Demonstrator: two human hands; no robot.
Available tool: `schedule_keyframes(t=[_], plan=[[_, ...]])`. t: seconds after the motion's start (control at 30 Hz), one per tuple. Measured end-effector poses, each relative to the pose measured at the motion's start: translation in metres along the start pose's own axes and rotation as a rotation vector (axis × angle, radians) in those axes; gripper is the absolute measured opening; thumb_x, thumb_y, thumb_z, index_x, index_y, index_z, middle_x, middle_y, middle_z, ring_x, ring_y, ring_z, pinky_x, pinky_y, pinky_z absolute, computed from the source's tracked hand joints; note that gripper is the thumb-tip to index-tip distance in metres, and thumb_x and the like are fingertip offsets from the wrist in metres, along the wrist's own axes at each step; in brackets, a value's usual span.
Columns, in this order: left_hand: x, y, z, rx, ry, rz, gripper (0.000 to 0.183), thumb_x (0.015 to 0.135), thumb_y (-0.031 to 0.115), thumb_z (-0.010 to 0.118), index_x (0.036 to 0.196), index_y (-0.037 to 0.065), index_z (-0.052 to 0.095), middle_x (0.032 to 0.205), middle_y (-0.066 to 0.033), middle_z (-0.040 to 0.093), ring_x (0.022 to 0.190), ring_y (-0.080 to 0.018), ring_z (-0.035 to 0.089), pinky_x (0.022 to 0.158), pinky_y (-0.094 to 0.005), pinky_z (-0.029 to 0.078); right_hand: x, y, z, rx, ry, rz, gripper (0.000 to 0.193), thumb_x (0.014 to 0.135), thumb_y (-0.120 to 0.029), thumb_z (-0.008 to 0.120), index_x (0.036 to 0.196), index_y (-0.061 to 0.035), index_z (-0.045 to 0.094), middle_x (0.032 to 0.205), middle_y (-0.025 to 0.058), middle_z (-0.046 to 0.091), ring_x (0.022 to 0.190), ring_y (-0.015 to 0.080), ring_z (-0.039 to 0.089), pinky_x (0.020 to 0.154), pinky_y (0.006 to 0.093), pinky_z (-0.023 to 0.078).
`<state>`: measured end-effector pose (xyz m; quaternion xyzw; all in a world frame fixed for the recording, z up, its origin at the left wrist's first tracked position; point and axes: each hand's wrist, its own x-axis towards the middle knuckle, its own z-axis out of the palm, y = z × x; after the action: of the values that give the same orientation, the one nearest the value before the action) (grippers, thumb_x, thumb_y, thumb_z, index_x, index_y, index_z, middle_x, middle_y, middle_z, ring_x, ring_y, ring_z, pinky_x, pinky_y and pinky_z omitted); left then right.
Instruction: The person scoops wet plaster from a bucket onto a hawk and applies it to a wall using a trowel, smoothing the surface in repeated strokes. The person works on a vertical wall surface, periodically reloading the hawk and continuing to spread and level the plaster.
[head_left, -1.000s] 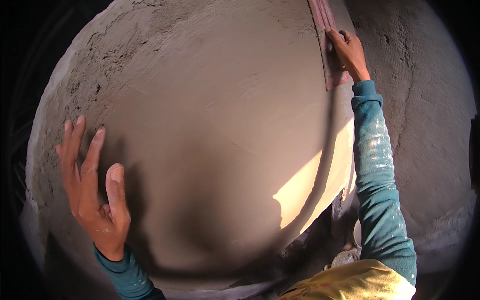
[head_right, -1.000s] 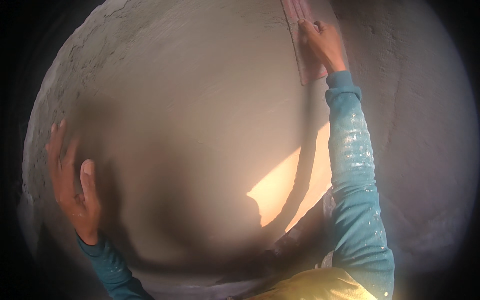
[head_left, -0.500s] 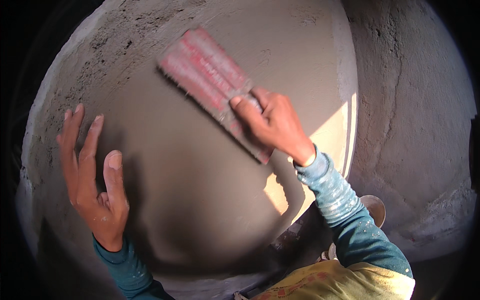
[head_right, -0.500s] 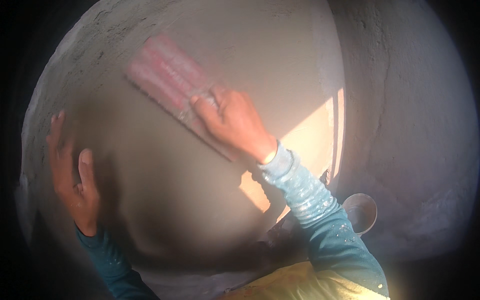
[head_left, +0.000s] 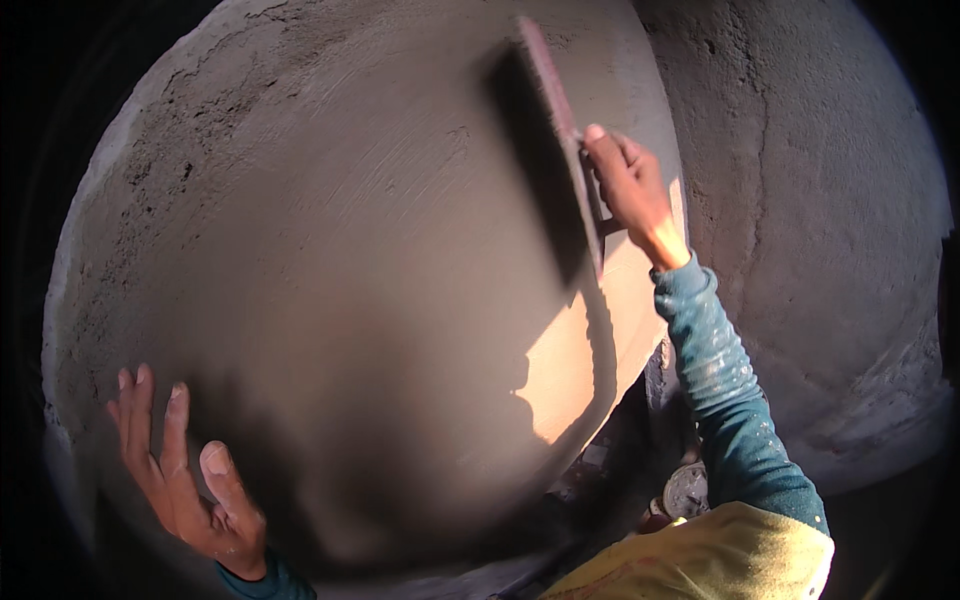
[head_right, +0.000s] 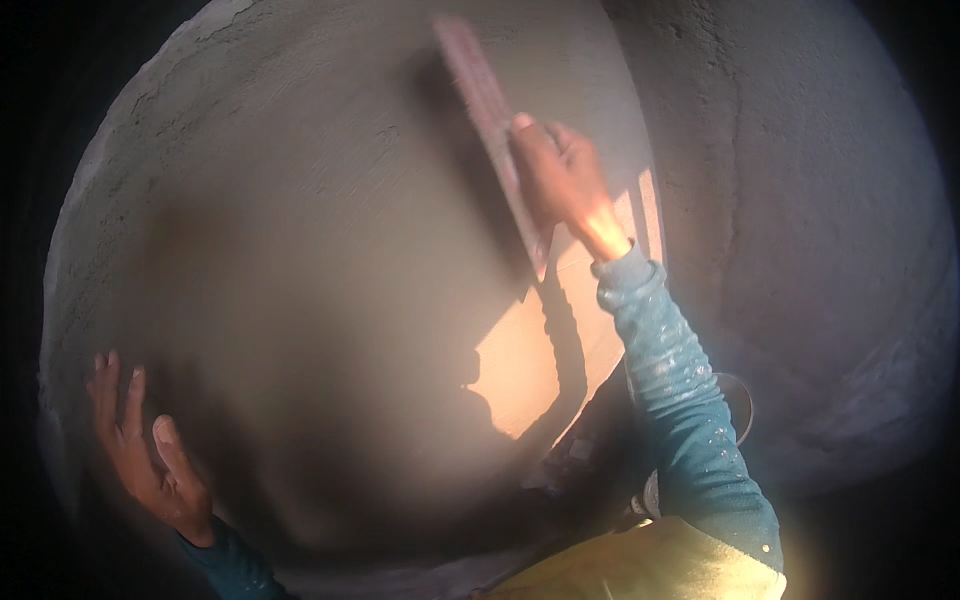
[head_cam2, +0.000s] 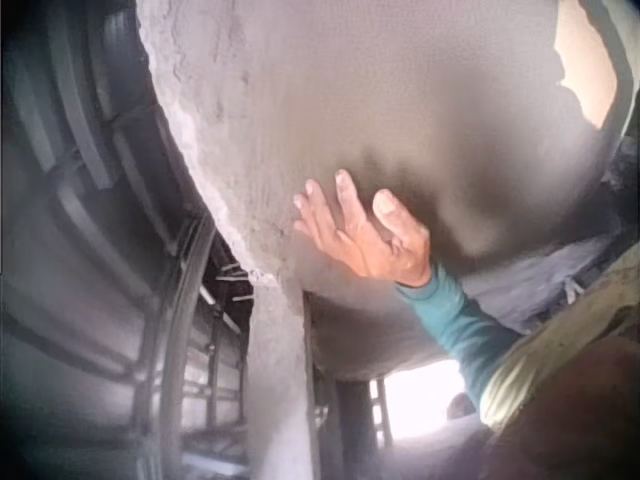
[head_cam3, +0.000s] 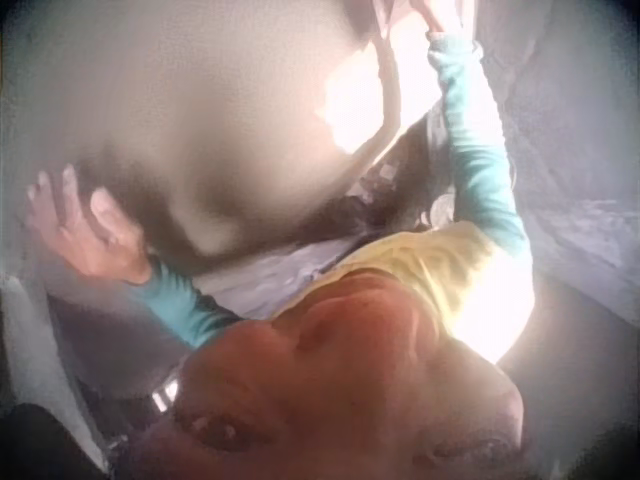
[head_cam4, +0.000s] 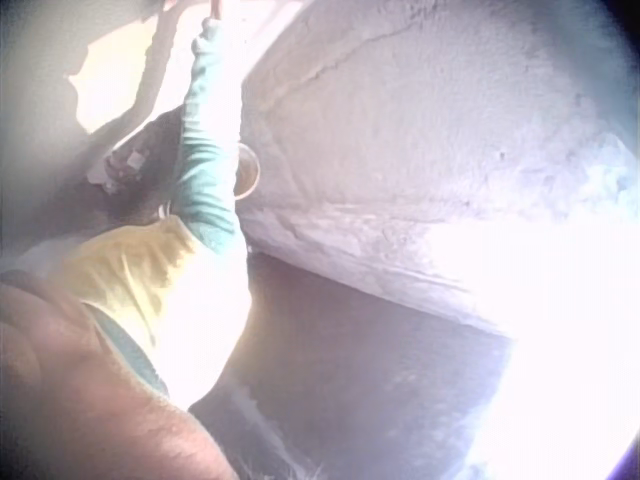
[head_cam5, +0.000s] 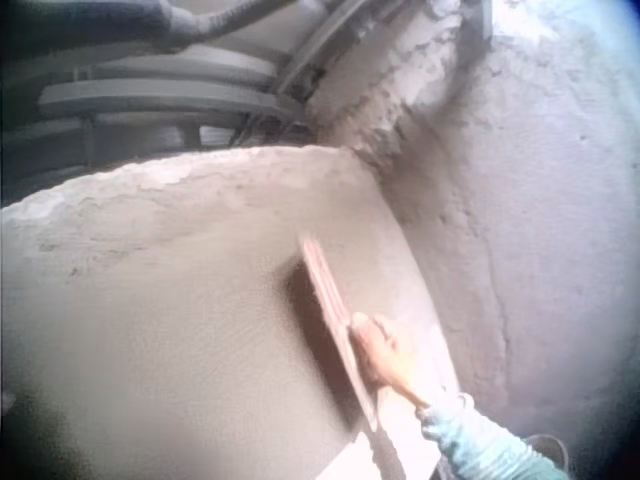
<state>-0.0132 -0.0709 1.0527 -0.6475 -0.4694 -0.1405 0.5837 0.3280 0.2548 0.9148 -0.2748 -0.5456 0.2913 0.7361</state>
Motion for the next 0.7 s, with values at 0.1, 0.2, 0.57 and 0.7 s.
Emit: schedule_keyframes(t=[0.1,0.2,0.57,0.7], plan=[[0.009,0.007,0.0,0.011,-0.033,-0.004,0.041,0.106,0.024,0.046,0.132,0.0,0.066,0.143,-0.0241,0.059,0.141,-0.0442,0.049,0.119,-0.0687,0.031,0.065,0.017,-0.055,0.023,0.114,0.18,0.045,0.101,-0.057,0.06,0.09,-0.013,0.064,0.064,-0.0098,0.041,0.049,0.0026,0.03,0.044,0.0247,0.021],[0.021,0.012,0.008,0.003,-0.047,0.002,0.039,0.105,0.022,0.049,0.133,0.002,0.066,0.145,-0.0207,0.059,0.143,-0.042,0.048,0.12,-0.0684,0.03,0.101,0.031,-0.08,-0.024,0.115,0.212,0.049,0.1,-0.056,0.06,0.092,-0.0081,0.066,0.064,-0.008,0.041,0.051,0.0042,0.034,0.045,0.0258,0.023],[0.006,0.005,0.011,0.01,-0.033,-0.08,0.039,0.103,0.021,0.054,0.136,0.005,0.066,0.149,-0.0176,0.058,0.147,-0.0394,0.044,0.122,-0.0669,0.025,0.028,-0.011,-0.008,-0.152,0.018,0.017,0.045,0.105,-0.047,0.058,0.083,-0.0089,0.066,0.062,-0.0086,0.04,0.053,0.0041,0.031,0.048,0.027,0.023],[-0.018,-0.014,0.009,-0.005,0.048,-0.134,0.039,0.103,0.021,0.056,0.138,0.008,0.066,0.151,-0.0138,0.056,0.149,-0.0367,0.041,0.123,-0.0666,0.023,-0.039,-0.059,0.072,-0.202,-0.118,-0.161,0.048,0.106,-0.041,0.058,0.087,0.0019,0.067,0.064,-0.0031,0.047,0.062,0.008,0.042,0.055,0.0293,0.034]])
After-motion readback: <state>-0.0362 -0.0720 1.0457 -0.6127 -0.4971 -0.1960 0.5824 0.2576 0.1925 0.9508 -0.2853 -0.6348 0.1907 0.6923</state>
